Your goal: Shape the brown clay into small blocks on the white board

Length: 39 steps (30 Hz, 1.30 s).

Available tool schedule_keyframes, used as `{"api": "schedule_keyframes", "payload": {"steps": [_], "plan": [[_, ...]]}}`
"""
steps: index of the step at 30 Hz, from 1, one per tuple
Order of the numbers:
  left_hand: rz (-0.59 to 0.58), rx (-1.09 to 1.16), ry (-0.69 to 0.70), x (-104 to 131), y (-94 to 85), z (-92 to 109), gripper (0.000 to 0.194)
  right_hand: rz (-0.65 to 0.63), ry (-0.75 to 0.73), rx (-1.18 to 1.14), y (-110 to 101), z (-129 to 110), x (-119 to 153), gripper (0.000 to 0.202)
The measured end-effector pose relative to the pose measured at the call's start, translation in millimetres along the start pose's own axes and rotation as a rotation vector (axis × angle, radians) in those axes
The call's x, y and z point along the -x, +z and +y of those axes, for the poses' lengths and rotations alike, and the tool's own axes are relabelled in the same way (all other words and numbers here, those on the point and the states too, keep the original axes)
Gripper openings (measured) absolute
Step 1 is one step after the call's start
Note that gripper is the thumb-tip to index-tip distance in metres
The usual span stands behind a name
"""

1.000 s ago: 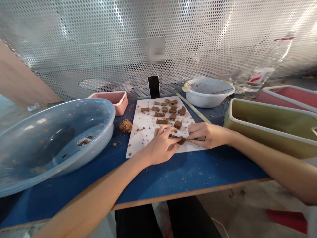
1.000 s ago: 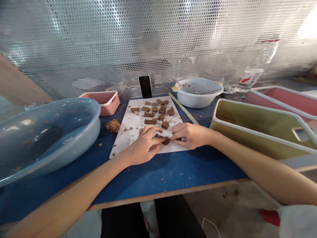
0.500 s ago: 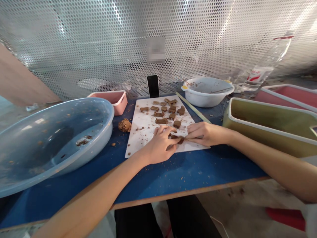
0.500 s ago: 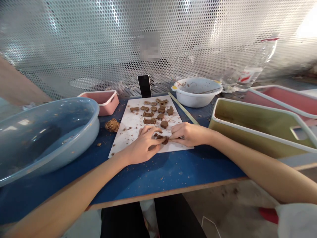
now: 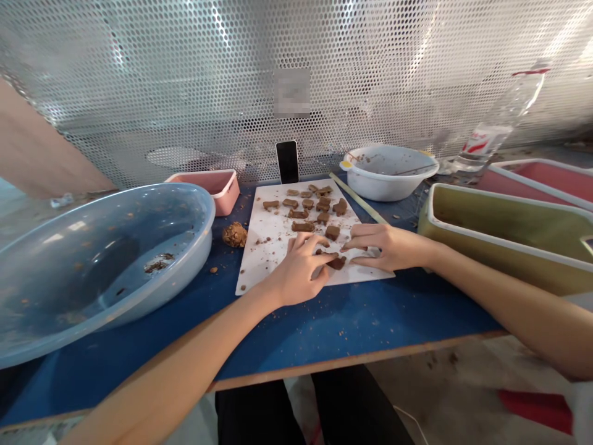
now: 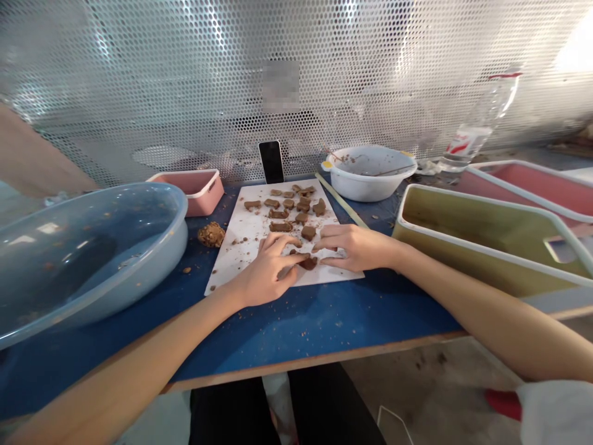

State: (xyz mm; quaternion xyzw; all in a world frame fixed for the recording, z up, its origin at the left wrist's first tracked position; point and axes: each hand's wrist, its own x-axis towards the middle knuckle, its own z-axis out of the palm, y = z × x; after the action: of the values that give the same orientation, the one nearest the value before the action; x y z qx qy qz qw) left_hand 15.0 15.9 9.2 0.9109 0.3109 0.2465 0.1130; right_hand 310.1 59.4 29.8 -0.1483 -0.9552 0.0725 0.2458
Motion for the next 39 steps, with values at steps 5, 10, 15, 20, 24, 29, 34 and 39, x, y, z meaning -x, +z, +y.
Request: {"api": "schedule_keyframes", "payload": {"steps": [5, 10, 15, 20, 24, 29, 34, 39], "plan": [[0.012, -0.002, -0.025, 1.1, 1.9, -1.7, 0.031, 0.007, -0.072, 0.066, 9.9, 1.8, -3.0, 0.018], [0.009, 0.004, -0.040, 1.2, 0.2, -0.5, 0.030, 0.015, -0.098, 0.143, 14.9, 0.6, -4.2, 0.018], [0.025, 0.003, -0.040, 1.0, -0.6, 0.2, 0.029, 0.010, -0.075, 0.203, 16.6, -3.9, -6.1, 0.018], [0.034, 0.006, -0.047, 1.1, -0.9, 0.8, 0.030, 0.027, -0.069, 0.201, 18.0, -7.1, -7.9, 0.016], [0.034, 0.004, -0.054, 1.5, -2.4, 1.4, 0.030, -0.005, -0.034, 0.162, 13.9, -7.4, -6.0, 0.016], [0.046, 0.015, -0.060, 2.0, -1.0, -0.1, 0.032, 0.065, 0.055, 0.060, 8.9, -5.7, -2.3, 0.019], [0.091, -0.004, -0.071, 2.1, 2.1, -2.8, 0.028, -0.002, 0.081, -0.006, 9.7, -2.4, -1.0, 0.017], [0.092, -0.031, -0.077, 2.1, 2.7, -3.0, 0.026, 0.009, 0.037, -0.030, 14.3, 2.6, -3.0, 0.019]]}}
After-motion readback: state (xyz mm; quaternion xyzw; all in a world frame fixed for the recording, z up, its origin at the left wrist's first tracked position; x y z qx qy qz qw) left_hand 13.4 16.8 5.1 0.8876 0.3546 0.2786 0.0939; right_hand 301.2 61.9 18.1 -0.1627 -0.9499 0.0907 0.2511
